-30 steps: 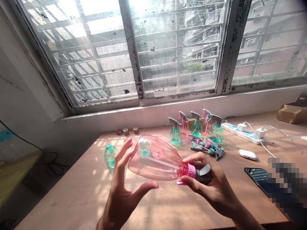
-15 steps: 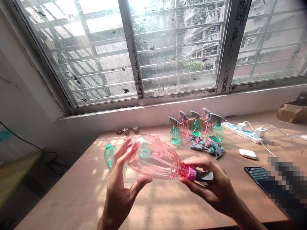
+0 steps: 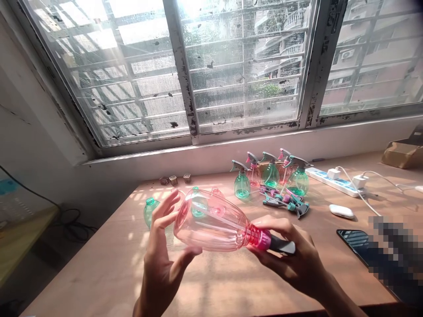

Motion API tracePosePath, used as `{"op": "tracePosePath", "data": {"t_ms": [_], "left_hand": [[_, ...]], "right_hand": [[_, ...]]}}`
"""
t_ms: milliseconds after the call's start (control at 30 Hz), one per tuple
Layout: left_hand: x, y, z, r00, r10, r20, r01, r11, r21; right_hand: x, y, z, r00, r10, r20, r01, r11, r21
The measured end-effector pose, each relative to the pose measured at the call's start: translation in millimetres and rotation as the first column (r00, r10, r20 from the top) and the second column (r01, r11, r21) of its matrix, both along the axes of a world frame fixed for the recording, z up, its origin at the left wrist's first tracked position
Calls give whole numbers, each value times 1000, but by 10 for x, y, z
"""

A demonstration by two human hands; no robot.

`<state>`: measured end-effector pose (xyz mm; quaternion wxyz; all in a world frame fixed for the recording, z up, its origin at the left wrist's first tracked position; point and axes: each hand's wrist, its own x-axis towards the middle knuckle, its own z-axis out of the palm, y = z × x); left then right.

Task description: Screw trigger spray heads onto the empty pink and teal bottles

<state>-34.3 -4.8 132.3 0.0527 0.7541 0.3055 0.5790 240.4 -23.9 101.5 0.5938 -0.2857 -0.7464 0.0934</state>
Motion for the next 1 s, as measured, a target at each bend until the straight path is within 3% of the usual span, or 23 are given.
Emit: {"op": "tracePosePath", "data": {"t_ms": [200,300,433,533,600,700,867,1000], "left_hand": [[20,-15,8,1000,26,-11,-25,997,75],[39,-22,-20,998,51,-35,-48,995,89],[36,-19,-38,987,50,-150,-49,999,12],[21,-10,-36,993,40,-113,-47,997,-57],[9,0,-32,998,23,-58,-29,994,-105],[0,9,-18,998,0,-56,-5,997,-79],[22,-9,8,998,9,-69,-5,997,71],[31,-21,-8,995,10,-98,-6,999,45]], "right_hand": [[2,-2,-14,975,31,-220,-68,985,-162],[39,13,-15,967,6,-255,-59,978,-202],[69,34,-18,979,-15,-203,-5,995,-97],[56,40,-15,994,-15,-108,21,998,57],[41,38,-12,997,4,-73,2,996,94],[30,30,-16,991,28,-133,-26,1000,13],[50,10,-20,957,34,-289,-90,979,-182],[48,1,-12,967,52,-250,-90,985,-144]]}}
